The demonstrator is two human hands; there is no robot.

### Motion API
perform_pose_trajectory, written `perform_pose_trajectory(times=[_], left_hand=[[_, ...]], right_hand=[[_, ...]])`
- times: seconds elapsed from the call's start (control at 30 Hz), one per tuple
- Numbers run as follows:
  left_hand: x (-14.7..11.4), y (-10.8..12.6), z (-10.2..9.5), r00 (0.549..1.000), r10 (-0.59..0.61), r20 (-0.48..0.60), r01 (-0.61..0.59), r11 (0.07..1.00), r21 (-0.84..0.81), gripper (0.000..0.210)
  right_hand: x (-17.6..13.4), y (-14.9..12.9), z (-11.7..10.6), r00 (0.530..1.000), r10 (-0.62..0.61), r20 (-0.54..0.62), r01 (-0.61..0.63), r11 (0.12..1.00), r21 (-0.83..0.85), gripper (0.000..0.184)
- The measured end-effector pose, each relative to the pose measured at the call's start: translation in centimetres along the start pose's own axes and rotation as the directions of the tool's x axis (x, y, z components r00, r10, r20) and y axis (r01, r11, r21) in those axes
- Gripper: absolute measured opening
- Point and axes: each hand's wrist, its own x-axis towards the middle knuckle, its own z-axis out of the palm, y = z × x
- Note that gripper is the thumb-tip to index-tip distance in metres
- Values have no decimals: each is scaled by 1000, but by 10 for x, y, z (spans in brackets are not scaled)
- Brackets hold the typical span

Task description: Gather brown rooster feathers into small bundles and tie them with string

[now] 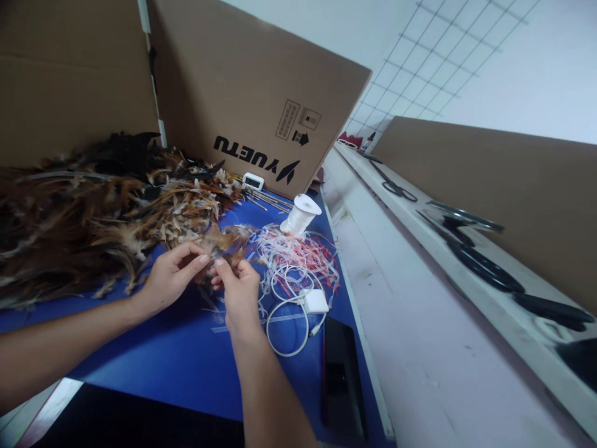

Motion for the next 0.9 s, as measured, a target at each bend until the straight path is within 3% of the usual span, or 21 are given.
perform_pose_trajectory(times=[0.27,0.43,0.73,0.9], left_hand=[[-4,-4,2,975,222,-2,-214,945,245,14],[-5,-4,2,980,199,0,-192,947,259,15],[-8,-1,3,975,223,9,-216,934,285,15],[-7,-3,4,985,174,-12,-164,948,273,15]], right_hand=[[-1,3,2,994,91,58,-96,991,98,22],[-2,3,3,993,110,50,-115,987,112,24],[1,9,3,998,-15,-53,16,1000,19,19],[-1,10,5,1000,5,-4,-4,1000,15,23]])
